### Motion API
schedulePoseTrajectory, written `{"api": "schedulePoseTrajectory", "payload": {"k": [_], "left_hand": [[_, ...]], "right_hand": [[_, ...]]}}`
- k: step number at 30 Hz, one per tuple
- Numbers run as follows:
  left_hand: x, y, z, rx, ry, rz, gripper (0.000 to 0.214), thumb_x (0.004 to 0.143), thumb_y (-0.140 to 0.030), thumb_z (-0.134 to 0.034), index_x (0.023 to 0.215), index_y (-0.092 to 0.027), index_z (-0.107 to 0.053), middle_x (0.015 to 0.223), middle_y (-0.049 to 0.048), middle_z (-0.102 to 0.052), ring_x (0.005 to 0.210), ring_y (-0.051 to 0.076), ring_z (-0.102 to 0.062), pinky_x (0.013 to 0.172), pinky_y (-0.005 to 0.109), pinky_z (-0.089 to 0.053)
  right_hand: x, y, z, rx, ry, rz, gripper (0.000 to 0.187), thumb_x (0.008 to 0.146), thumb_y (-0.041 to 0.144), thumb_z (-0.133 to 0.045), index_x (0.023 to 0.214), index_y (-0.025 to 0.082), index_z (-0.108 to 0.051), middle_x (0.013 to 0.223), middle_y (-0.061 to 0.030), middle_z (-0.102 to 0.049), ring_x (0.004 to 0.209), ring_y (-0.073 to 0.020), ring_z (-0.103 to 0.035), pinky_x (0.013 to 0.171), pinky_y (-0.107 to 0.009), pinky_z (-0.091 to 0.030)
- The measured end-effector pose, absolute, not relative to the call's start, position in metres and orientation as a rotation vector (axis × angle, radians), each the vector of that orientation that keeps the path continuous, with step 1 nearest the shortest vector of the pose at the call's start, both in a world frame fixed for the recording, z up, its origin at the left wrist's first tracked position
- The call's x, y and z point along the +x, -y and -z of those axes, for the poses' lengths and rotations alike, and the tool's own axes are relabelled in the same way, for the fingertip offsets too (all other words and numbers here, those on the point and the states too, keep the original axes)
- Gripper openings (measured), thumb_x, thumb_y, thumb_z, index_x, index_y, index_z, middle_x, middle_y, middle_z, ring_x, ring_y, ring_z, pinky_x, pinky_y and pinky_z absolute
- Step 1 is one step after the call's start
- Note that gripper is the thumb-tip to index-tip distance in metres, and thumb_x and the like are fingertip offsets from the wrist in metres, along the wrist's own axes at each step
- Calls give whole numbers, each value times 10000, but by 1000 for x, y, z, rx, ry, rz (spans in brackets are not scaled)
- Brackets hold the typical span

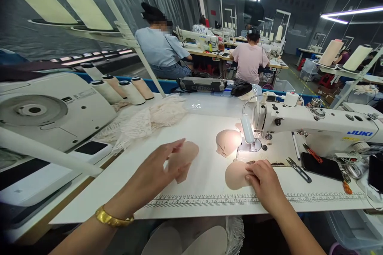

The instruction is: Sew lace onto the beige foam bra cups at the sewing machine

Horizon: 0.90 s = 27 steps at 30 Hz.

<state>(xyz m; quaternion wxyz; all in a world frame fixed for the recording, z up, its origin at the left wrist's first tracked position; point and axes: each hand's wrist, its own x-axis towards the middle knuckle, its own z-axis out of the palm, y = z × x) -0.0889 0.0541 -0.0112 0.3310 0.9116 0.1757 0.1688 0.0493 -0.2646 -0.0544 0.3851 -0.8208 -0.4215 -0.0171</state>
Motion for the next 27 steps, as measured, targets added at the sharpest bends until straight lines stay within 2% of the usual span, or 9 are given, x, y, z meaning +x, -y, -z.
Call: {"api": "schedulePoseTrajectory", "payload": {"k": [3,8,13,18,22,27], "left_hand": [[-83,-15,11,2251,-226,-199,484,899,-526,-581,1286,-240,-633,1200,101,-681,1085,306,-639,935,446,-524],[-69,37,14,1634,-129,101,579,809,-496,-741,1285,-206,-585,1128,103,-710,1066,286,-648,899,400,-522],[-66,26,11,1249,-255,-1,441,728,-408,-826,1050,-191,-617,992,36,-669,968,204,-610,854,310,-497],[-80,-10,-2,1311,-360,13,477,666,-312,-781,1105,-227,-613,995,11,-612,908,176,-556,731,258,-460],[-87,-39,-14,1601,-335,-30,575,679,-370,-696,1227,-225,-606,1106,67,-622,1007,253,-579,739,304,-477],[-87,-63,-23,2248,-578,-341,715,713,-474,-663,1363,-187,-577,1321,143,-586,1139,386,-572,937,477,-485]], "right_hand": [[44,261,52,-2018,1075,151,162,1005,175,-565,1062,270,-684,910,-38,-682,894,-242,-602,758,-382,-533],[19,250,39,-1892,1016,309,187,1010,206,-601,1161,298,-665,1007,-40,-686,954,-231,-608,792,-366,-542],[21,253,44,-1999,1029,167,401,997,337,-629,1390,302,-560,1264,-82,-652,1158,-272,-604,937,-432,-560],[50,263,66,-2157,1020,86,344,982,333,-619,1323,292,-623,1194,-82,-696,1113,-311,-614,933,-510,-545],[51,261,68,-2112,1002,53,203,989,329,-606,1168,283,-690,1084,-77,-709,1042,-301,-624,871,-475,-555],[43,260,60,-2056,956,94,191,967,289,-631,1142,276,-706,1052,-68,-719,1013,-287,-625,829,-437,-566]]}}
